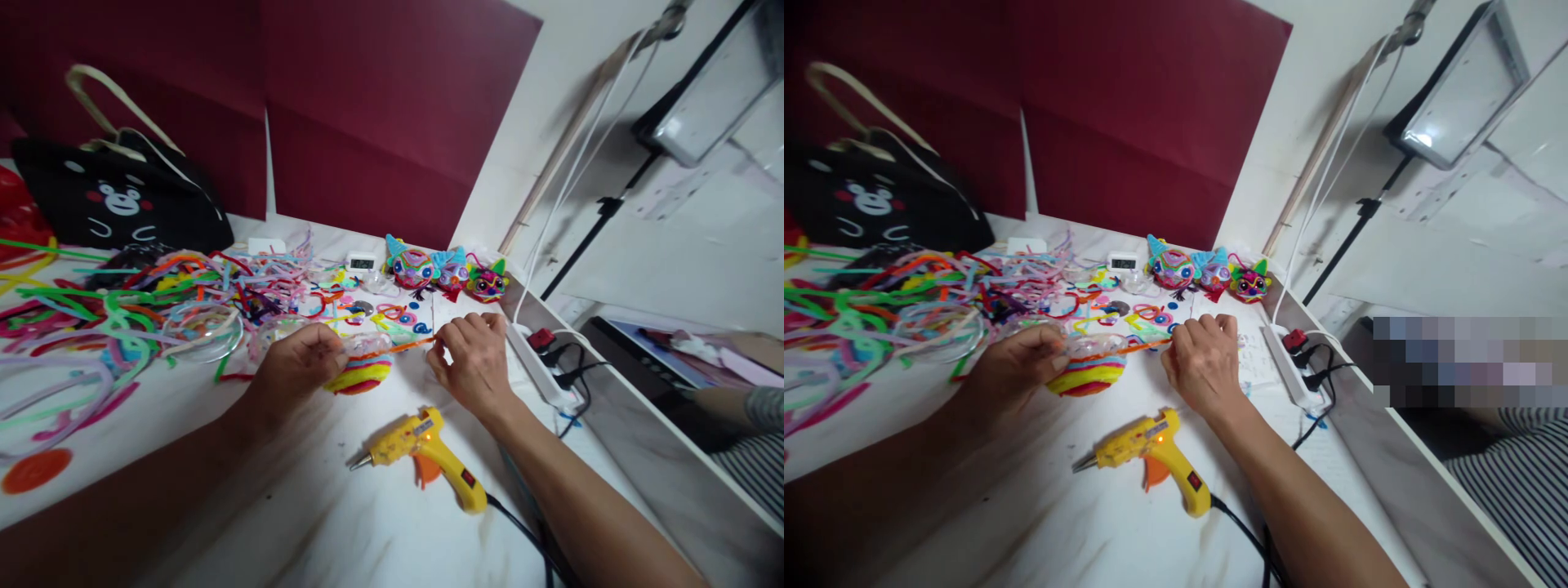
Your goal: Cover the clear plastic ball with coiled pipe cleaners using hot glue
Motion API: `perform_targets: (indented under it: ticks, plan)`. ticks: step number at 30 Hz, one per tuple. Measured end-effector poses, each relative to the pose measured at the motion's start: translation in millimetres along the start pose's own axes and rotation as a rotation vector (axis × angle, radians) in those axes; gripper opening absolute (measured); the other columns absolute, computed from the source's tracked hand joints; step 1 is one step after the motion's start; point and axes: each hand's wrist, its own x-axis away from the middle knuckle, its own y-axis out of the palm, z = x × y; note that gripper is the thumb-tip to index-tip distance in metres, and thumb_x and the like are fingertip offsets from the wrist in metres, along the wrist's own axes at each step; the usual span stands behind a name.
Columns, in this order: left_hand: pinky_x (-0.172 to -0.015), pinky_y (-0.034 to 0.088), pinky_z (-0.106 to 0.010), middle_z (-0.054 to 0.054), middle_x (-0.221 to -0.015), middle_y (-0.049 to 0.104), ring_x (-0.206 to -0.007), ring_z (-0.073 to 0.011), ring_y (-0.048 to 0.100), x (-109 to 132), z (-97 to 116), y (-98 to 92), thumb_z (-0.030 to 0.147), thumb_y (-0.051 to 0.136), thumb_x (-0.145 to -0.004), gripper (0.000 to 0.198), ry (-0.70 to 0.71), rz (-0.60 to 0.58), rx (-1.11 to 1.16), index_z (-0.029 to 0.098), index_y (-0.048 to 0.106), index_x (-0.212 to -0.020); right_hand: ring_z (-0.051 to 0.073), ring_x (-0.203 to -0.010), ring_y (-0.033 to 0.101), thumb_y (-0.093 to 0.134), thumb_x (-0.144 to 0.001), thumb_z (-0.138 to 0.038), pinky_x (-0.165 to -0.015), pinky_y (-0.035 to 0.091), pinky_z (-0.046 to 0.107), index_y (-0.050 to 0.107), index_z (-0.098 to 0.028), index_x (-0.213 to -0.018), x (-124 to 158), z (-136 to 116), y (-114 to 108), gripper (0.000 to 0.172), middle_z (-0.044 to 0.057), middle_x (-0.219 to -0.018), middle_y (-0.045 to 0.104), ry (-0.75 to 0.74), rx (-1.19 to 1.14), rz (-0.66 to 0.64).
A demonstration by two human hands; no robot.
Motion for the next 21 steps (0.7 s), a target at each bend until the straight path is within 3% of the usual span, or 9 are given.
perform_targets:
  ticks: [3, 7, 10, 16, 21]
  plan:
    - [-0.056, 0.038, -0.026, 0.002, -0.066, 0.057, -0.063, -0.0139, 0.048, 1, -1, 1.3, 0.023, 0.084, -0.06, 0.019, 0.1, 0.01, -0.073, 0.021, 0.065, -0.065, 0.021, -0.068, 0.051, 0.055, -0.085, -0.017, -0.078, 0.03, 0.04, 0.057, -0.02, -0.069, 0, -3, 0, 0.016, 0.004, -0.064, 0.064, 0.016, 0.056, 0.011]
    - [-0.055, 0.037, -0.026, 0.002, -0.064, 0.055, -0.061, -0.0139, 0.048, 1, -1, 2.2, 0.024, 0.082, -0.06, 0.019, 0.123, 0.016, -0.094, 0.021, 0.064, -0.064, 0.021, -0.071, 0.057, 0.058, -0.083, -0.019, -0.082, 0.033, 0.041, 0.062, -0.019, -0.071, 2, -3, 5, 0.013, 0.003, -0.067, 0.067, 0.218, -0.211, -0.018]
    - [-0.055, 0.038, -0.026, 0.002, -0.064, 0.056, -0.061, -0.0141, 0.049, 0, 2, 1.3, 0.025, 0.082, -0.06, 0.019, 0.096, 0.015, -0.097, 0.021, 0.064, -0.065, 0.019, -0.069, 0.061, 0.058, -0.086, -0.019, -0.077, 0.037, 0.037, 0.067, -0.019, -0.076, 2, 4, 10, 0.014, 0.002, -0.07, 0.07, 0.297, -0.351, -0.023]
    - [-0.058, 0.039, -0.026, 0.002, -0.068, 0.056, -0.064, -0.0139, 0.049, -1, 4, -1.1, 0.026, 0.082, -0.062, 0.019, 0.114, 0.024, -0.1, 0.021, 0.064, -0.066, 0.023, -0.091, 0.062, 0.063, -0.092, -0.027, -0.082, 0.035, 0.039, 0.077, -0.022, -0.086, -1, 15, 5, 0.016, 0.005, -0.091, 0.075, 0.206, -0.381, -0.038]
    - [-0.053, 0.034, -0.027, 0.003, -0.061, 0.052, -0.058, -0.0139, 0.044, -3, -4, -3.0, 0.029, 0.081, -0.065, 0.017, 0.116, 0.012, -0.174, 0.023, 0.065, -0.068, 0.024, -0.087, 0.058, 0.064, -0.093, -0.024, -0.081, 0.03, 0.041, 0.078, -0.022, -0.089, -3, 11, -2, 0.014, 0.005, -0.089, 0.075, 0.05, -0.174, -0.05]
